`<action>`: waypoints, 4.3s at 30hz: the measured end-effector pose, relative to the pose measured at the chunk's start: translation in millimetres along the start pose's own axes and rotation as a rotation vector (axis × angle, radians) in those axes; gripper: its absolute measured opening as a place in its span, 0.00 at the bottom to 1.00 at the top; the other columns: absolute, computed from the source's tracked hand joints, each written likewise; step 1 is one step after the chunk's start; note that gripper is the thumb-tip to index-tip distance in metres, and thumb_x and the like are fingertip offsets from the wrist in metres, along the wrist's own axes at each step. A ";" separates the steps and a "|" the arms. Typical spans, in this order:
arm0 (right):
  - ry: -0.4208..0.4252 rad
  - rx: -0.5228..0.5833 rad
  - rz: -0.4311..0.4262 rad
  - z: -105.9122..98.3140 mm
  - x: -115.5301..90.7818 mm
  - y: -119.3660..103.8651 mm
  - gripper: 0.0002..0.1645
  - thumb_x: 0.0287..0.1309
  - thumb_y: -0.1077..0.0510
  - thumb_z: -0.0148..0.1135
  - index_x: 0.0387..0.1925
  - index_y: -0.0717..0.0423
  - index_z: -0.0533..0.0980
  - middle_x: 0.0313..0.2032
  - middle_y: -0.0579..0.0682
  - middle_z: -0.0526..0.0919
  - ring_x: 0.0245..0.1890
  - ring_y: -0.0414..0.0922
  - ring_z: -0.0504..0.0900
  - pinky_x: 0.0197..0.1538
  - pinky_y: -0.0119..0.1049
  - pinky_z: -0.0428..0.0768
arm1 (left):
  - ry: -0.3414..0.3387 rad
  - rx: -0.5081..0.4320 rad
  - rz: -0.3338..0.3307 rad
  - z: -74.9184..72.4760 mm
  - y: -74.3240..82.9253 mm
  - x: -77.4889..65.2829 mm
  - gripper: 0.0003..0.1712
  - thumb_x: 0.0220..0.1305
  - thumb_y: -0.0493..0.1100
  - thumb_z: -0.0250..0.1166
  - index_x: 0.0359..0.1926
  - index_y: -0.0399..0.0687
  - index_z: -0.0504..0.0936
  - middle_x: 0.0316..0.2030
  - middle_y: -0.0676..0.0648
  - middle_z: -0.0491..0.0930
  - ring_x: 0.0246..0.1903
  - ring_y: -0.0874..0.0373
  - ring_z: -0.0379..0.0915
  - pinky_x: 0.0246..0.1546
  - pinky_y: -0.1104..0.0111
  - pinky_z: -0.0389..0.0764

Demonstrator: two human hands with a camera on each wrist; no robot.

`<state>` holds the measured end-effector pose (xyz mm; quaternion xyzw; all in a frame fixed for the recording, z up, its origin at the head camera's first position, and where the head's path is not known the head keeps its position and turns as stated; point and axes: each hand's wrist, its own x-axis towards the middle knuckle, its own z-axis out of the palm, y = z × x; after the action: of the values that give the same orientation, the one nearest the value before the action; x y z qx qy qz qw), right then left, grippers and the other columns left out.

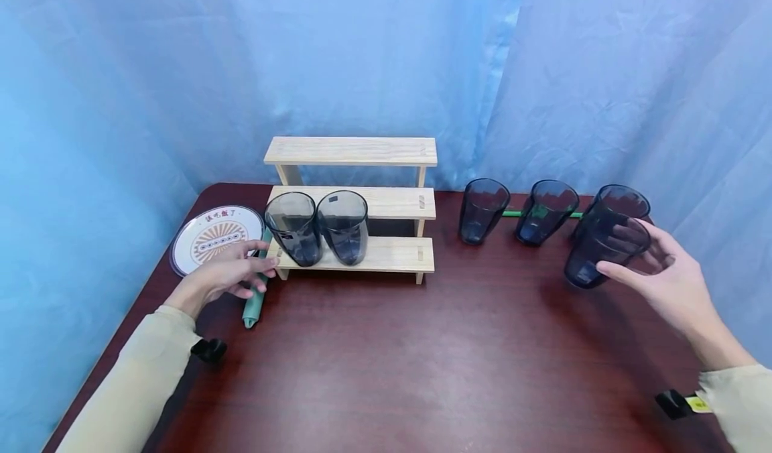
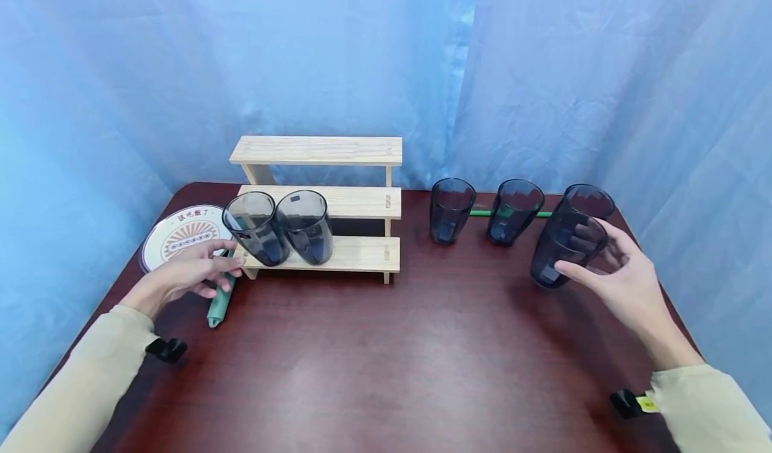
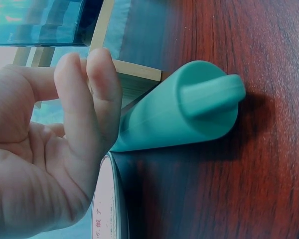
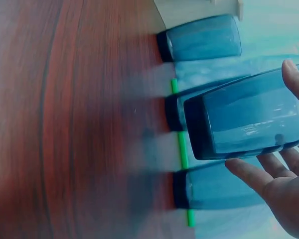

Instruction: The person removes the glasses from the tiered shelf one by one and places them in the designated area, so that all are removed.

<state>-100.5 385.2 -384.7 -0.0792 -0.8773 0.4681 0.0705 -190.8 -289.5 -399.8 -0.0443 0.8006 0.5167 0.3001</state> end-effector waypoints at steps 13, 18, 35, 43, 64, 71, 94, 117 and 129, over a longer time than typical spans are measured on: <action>0.101 0.003 0.038 -2.1 1.3 27.8 0.53 0.58 0.56 0.76 0.78 0.32 0.56 0.67 0.36 0.72 0.66 0.27 0.68 0.45 0.10 0.70 | 0.010 -0.001 -0.015 1.0 -1.9 1.7 0.42 0.74 0.51 0.62 0.75 0.40 0.50 0.51 0.36 0.78 0.29 0.56 0.80 0.26 0.67 0.85; 0.128 0.057 0.044 -2.9 3.6 35.6 0.53 0.58 0.59 0.75 0.78 0.36 0.57 0.62 0.36 0.74 0.54 0.21 0.73 0.44 0.11 0.73 | 0.013 -0.006 -0.022 1.3 -2.3 1.8 0.41 0.74 0.51 0.62 0.75 0.40 0.51 0.51 0.35 0.78 0.28 0.56 0.80 0.26 0.67 0.85; 0.148 0.162 0.023 -3.9 10.2 49.1 0.53 0.56 0.64 0.75 0.77 0.40 0.58 0.62 0.39 0.75 0.54 0.23 0.75 0.46 0.12 0.73 | 0.007 -0.008 -0.015 -0.4 1.0 0.9 0.42 0.74 0.51 0.62 0.76 0.40 0.50 0.50 0.36 0.78 0.28 0.57 0.80 0.25 0.68 0.85; 0.143 0.050 0.025 -0.3 9.6 50.6 0.54 0.58 0.59 0.75 0.78 0.37 0.55 0.63 0.38 0.72 0.55 0.22 0.72 0.45 0.11 0.71 | 0.007 -0.012 -0.018 -1.0 2.7 -0.7 0.43 0.74 0.51 0.62 0.76 0.40 0.50 0.50 0.37 0.78 0.28 0.57 0.80 0.25 0.69 0.84; 0.059 0.048 -0.029 -1.0 12.2 58.3 0.54 0.63 0.62 0.71 0.79 0.37 0.50 0.67 0.40 0.67 0.61 0.23 0.68 0.48 0.11 0.69 | 0.009 -0.014 -0.001 -2.7 0.0 -3.6 0.42 0.74 0.51 0.62 0.76 0.40 0.50 0.49 0.37 0.78 0.28 0.57 0.80 0.26 0.67 0.85; 0.100 0.018 -0.077 -2.9 10.8 51.7 0.57 0.64 0.63 0.69 0.80 0.34 0.44 0.75 0.43 0.60 0.69 0.30 0.62 0.58 0.13 0.65 | 0.010 -0.025 0.005 2.5 -1.2 -1.0 0.41 0.74 0.50 0.61 0.76 0.41 0.51 0.50 0.37 0.77 0.28 0.57 0.80 0.24 0.68 0.84; 0.083 0.500 -0.655 40.0 -4.3 -93.6 0.47 0.48 0.82 0.69 0.71 0.70 0.63 0.68 0.64 0.68 0.71 0.52 0.65 0.69 0.33 0.67 | 0.006 -0.017 0.006 1.7 -2.9 -0.1 0.41 0.74 0.51 0.62 0.75 0.40 0.51 0.50 0.36 0.77 0.28 0.57 0.80 0.26 0.67 0.85; -0.500 0.502 -0.529 213.6 18.7 -167.4 0.55 0.58 0.66 0.73 0.79 0.39 0.55 0.73 0.47 0.64 0.72 0.49 0.64 0.68 0.48 0.71 | 0.000 -0.019 -0.006 -0.3 -4.3 1.9 0.42 0.74 0.52 0.62 0.74 0.40 0.51 0.48 0.38 0.78 0.28 0.57 0.80 0.26 0.68 0.85; -0.551 0.471 -0.446 282.3 24.9 -185.9 0.62 0.54 0.57 0.78 0.79 0.32 0.50 0.75 0.42 0.59 0.73 0.44 0.62 0.70 0.51 0.68 | 0.005 -0.018 -0.016 0.4 -1.5 1.1 0.43 0.73 0.53 0.62 0.76 0.39 0.50 0.48 0.38 0.79 0.27 0.58 0.80 0.25 0.68 0.85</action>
<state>-194.3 59.5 -384.6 0.2588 -0.7282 0.6326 -0.0510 -190.9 -289.5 -401.7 -0.0546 0.7963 0.5213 0.3020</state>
